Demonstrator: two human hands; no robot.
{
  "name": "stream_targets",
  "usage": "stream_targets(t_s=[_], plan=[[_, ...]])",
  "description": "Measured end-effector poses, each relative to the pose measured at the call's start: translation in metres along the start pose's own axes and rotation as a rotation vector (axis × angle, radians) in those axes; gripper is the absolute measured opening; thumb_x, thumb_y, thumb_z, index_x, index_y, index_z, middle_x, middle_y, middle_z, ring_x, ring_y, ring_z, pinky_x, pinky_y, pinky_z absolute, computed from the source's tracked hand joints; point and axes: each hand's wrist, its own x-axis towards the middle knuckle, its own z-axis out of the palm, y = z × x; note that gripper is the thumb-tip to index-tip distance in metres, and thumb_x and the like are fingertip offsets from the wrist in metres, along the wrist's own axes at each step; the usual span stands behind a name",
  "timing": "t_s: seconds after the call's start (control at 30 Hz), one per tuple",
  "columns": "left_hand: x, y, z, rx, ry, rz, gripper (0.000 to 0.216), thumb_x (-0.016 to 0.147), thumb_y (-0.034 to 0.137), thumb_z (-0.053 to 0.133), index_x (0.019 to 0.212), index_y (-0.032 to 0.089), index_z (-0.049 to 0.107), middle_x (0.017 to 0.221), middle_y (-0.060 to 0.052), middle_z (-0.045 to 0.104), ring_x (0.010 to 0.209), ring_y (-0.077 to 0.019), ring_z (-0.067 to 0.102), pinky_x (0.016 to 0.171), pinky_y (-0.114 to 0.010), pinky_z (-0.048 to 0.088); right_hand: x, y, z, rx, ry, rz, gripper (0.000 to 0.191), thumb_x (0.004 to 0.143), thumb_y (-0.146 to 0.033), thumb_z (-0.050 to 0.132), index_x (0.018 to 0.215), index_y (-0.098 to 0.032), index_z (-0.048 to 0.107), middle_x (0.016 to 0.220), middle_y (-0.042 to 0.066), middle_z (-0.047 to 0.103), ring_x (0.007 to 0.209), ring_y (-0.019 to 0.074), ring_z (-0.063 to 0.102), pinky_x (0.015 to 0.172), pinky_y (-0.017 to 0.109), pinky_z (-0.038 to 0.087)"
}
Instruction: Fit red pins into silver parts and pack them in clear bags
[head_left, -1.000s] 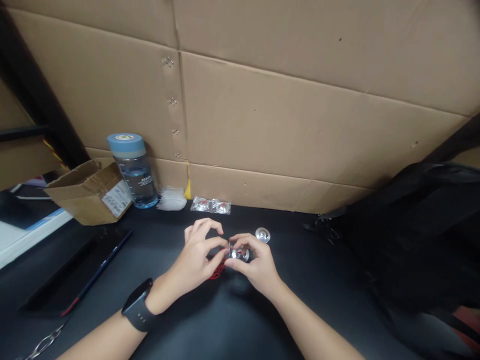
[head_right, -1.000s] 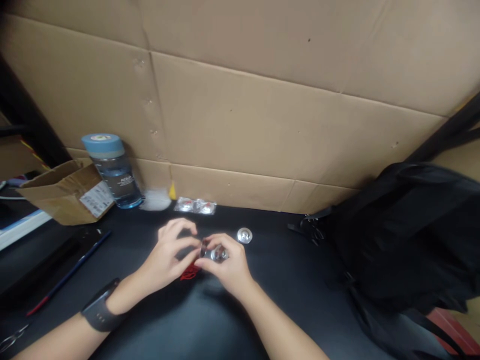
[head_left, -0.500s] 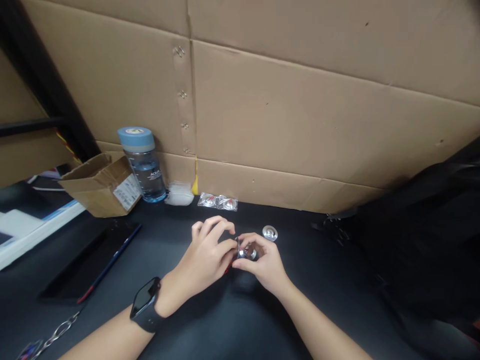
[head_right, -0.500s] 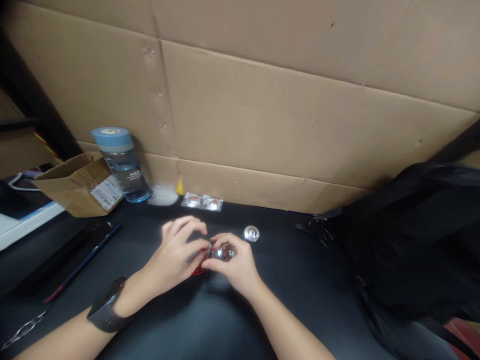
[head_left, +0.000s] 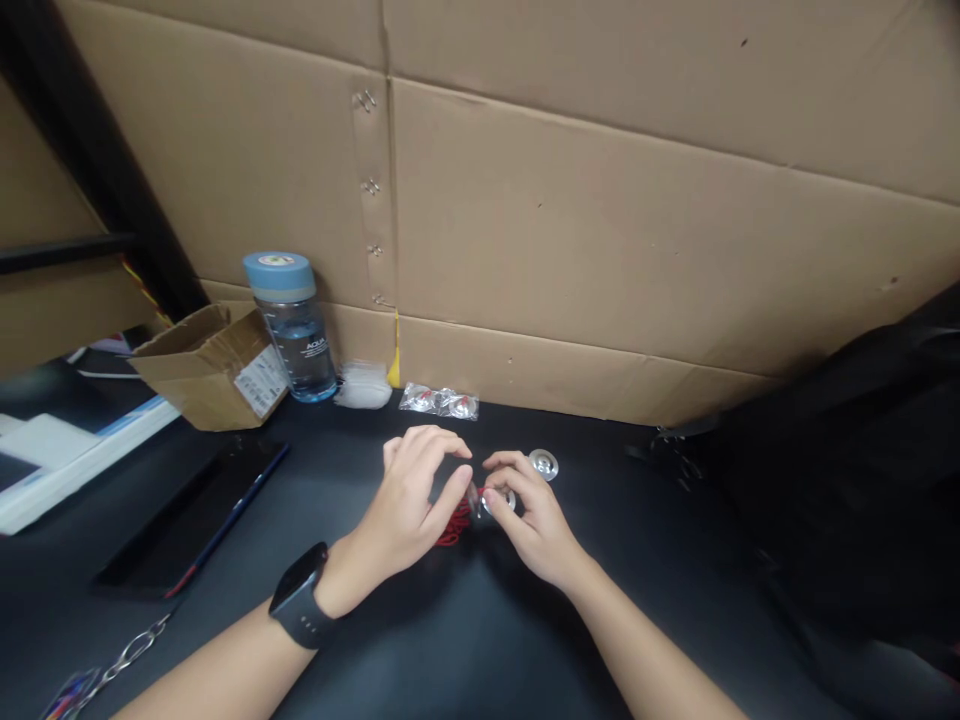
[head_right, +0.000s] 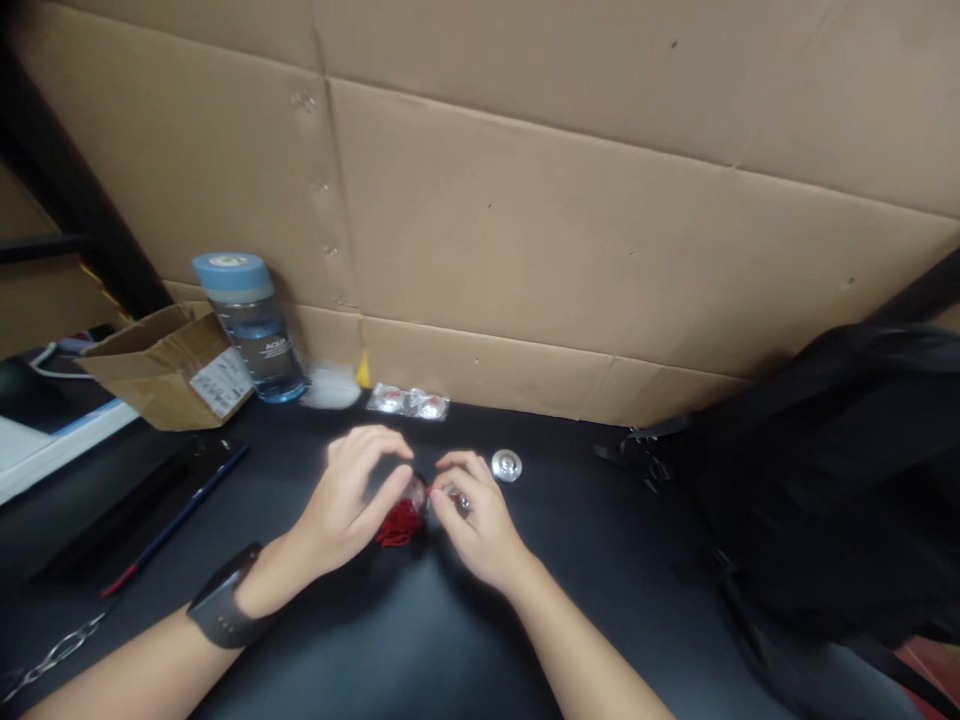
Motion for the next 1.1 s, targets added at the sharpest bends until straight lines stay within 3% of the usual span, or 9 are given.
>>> stream_targets(t_s=[0.1, 0.27, 0.4, 0.47, 0.57, 0.67, 0.83, 1.0, 1.1], plan=[[0.001, -0.002, 0.001, 0.000, -0.100, 0.014, 0.018, 0.098, 0.032, 0.056, 0.110, 0.025, 0.066, 0.120, -0.006, 0.064, 0.117, -0.0253, 0.052, 0.097, -0.042, 0.035, -0.001, 0.002, -0.001, -0.067, 0.015, -0.027, 0.012, 0.098, -0.027, 0.058, 0.092, -0.023, 0.068, 0.124, 0.009, 0.058, 0.117, 0.0253, 0.055, 0.105, 0.043, 0.043], [-0.002, -0.008, 0.014, 0.017, -0.247, 0.077, 0.012, 0.094, 0.034, 0.063, 0.097, 0.026, 0.072, 0.120, -0.005, 0.065, 0.120, -0.0268, 0.049, 0.096, -0.042, 0.034, -0.001, 0.000, -0.001, -0.077, 0.013, -0.024, 0.013, 0.098, -0.024, 0.058, 0.089, -0.023, 0.068, 0.127, 0.008, 0.056, 0.119, 0.0248, 0.054, 0.106, 0.043, 0.041], [-0.004, -0.014, 0.021, -0.004, -0.235, 0.062, 0.013, 0.096, 0.032, 0.064, 0.090, 0.026, 0.073, 0.109, -0.002, 0.069, 0.114, -0.0232, 0.053, 0.093, -0.039, 0.032, 0.002, 0.000, -0.009, -0.080, -0.018, -0.036, 0.014, 0.099, -0.025, 0.056, 0.092, -0.022, 0.068, 0.121, 0.008, 0.059, 0.113, 0.0225, 0.058, 0.101, 0.040, 0.045], [-0.003, -0.016, 0.019, 0.012, -0.229, 0.043, 0.012, 0.096, 0.032, 0.064, 0.091, 0.025, 0.073, 0.102, -0.001, 0.071, 0.106, -0.0215, 0.057, 0.088, -0.037, 0.030, 0.003, 0.003, -0.018, -0.128, -0.063, -0.040, 0.011, 0.099, -0.025, 0.058, 0.103, -0.024, 0.068, 0.116, 0.007, 0.062, 0.106, 0.0213, 0.061, 0.097, 0.037, 0.048], [0.000, -0.019, 0.016, 0.033, -0.231, 0.006, 0.015, 0.098, 0.033, 0.061, 0.093, 0.024, 0.072, 0.093, 0.000, 0.073, 0.094, -0.0187, 0.061, 0.082, -0.036, 0.028, 0.002, 0.012, -0.032, -0.285, -0.145, -0.013, 0.023, 0.093, -0.025, 0.066, 0.116, -0.026, 0.068, 0.112, 0.007, 0.066, 0.101, 0.0222, 0.063, 0.092, 0.037, 0.050], [0.001, -0.023, 0.014, 0.043, -0.218, -0.014, 0.018, 0.099, 0.036, 0.060, 0.092, 0.024, 0.072, 0.094, 0.001, 0.075, 0.093, -0.0184, 0.063, 0.082, -0.036, 0.026, 0.000, 0.021, -0.036, -0.419, -0.188, 0.027, 0.019, 0.090, -0.024, 0.070, 0.109, -0.026, 0.071, 0.107, 0.006, 0.068, 0.100, 0.0232, 0.064, 0.090, 0.037, 0.050], [0.002, -0.028, 0.017, 0.030, -0.209, -0.049, 0.017, 0.099, 0.036, 0.061, 0.091, 0.025, 0.073, 0.096, 0.002, 0.077, 0.095, -0.0186, 0.066, 0.083, -0.035, 0.026, -0.001, 0.029, -0.027, -0.417, -0.231, 0.000, 0.014, 0.090, -0.015, 0.065, 0.098, -0.025, 0.073, 0.098, 0.004, 0.068, 0.091, 0.0202, 0.064, 0.082, 0.032, 0.049], [0.006, -0.027, 0.015, -0.052, -0.250, -0.145, 0.021, 0.098, 0.038, 0.060, 0.090, 0.025, 0.073, 0.091, 0.001, 0.078, 0.089, -0.0192, 0.069, 0.084, -0.033, 0.034, 0.002, 0.028, -0.022, -0.373, -0.165, 0.023, 0.012, 0.092, -0.013, 0.058, 0.093, -0.022, 0.067, 0.091, 0.004, 0.066, 0.082, 0.0180, 0.061, 0.073, 0.030, 0.046], [0.007, -0.025, 0.014, -0.155, -0.294, -0.221, 0.019, 0.097, 0.038, 0.060, 0.092, 0.024, 0.072, 0.086, 0.002, 0.078, 0.079, -0.0179, 0.070, 0.080, -0.030, 0.040, 0.004, 0.027, -0.018, -0.217, -0.088, 0.059, 0.007, 0.094, -0.017, 0.057, 0.093, -0.021, 0.063, 0.090, 0.003, 0.064, 0.076, 0.0160, 0.060, 0.072, 0.030, 0.048]])
